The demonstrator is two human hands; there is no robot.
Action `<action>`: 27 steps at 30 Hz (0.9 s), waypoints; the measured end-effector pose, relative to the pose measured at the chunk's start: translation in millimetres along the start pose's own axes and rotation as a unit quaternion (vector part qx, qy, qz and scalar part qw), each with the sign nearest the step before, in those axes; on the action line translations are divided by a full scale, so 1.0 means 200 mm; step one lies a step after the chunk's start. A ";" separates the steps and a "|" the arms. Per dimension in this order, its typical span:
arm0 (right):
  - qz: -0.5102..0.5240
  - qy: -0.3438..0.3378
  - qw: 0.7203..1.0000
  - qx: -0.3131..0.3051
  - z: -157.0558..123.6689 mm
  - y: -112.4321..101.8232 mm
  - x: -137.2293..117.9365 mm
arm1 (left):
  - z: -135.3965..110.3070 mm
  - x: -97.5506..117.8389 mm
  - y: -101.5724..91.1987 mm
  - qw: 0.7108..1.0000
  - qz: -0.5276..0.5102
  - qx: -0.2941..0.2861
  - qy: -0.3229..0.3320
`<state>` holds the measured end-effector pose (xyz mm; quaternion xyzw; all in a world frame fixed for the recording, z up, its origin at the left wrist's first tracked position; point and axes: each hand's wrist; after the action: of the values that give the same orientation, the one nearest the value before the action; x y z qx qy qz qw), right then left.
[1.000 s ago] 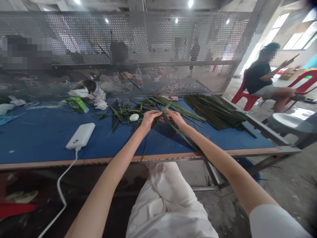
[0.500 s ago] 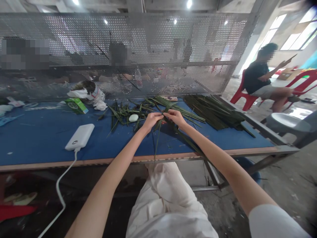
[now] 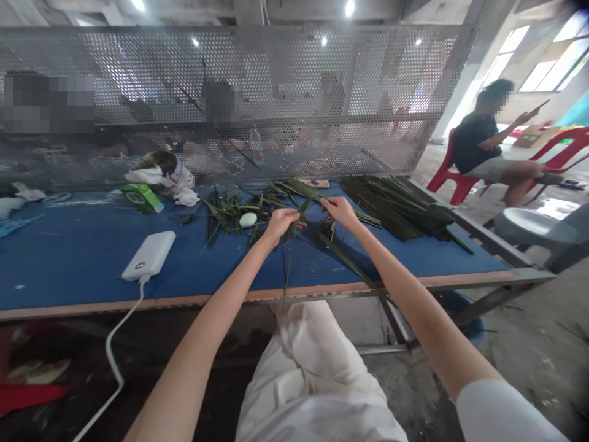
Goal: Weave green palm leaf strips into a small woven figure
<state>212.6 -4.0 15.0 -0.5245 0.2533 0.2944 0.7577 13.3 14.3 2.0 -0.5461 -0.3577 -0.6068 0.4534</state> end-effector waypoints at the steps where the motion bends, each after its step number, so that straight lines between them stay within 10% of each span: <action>1: -0.111 0.005 0.993 0.029 0.00 -0.03 0.01 | 0.00 0.00 0.00 1.000 0.005 0.002 -0.001; 6: -0.355 0.030 0.932 -0.065 -0.02 -0.08 0.02 | 0.00 0.00 -0.01 0.999 0.015 0.039 -0.003; 14: -0.230 0.072 0.926 -0.290 -0.05 -0.11 -0.03 | 0.00 0.00 0.00 0.999 0.014 0.047 0.001; 27: -0.237 0.081 0.939 -0.236 -0.05 -0.09 -0.03 | 0.01 -0.01 -0.01 0.998 0.019 0.053 0.022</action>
<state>220.2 -19.1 27.0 -0.7552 0.1052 0.1139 0.6369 11.5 17.3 0.2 -0.5147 -0.3688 -0.5898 0.5011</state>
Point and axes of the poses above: each hand's wrist, its own z-axis towards the middle knuckle, its own y-axis out of the palm, x = y × z, and after that the axes turned 1 degree about -y, right-handed
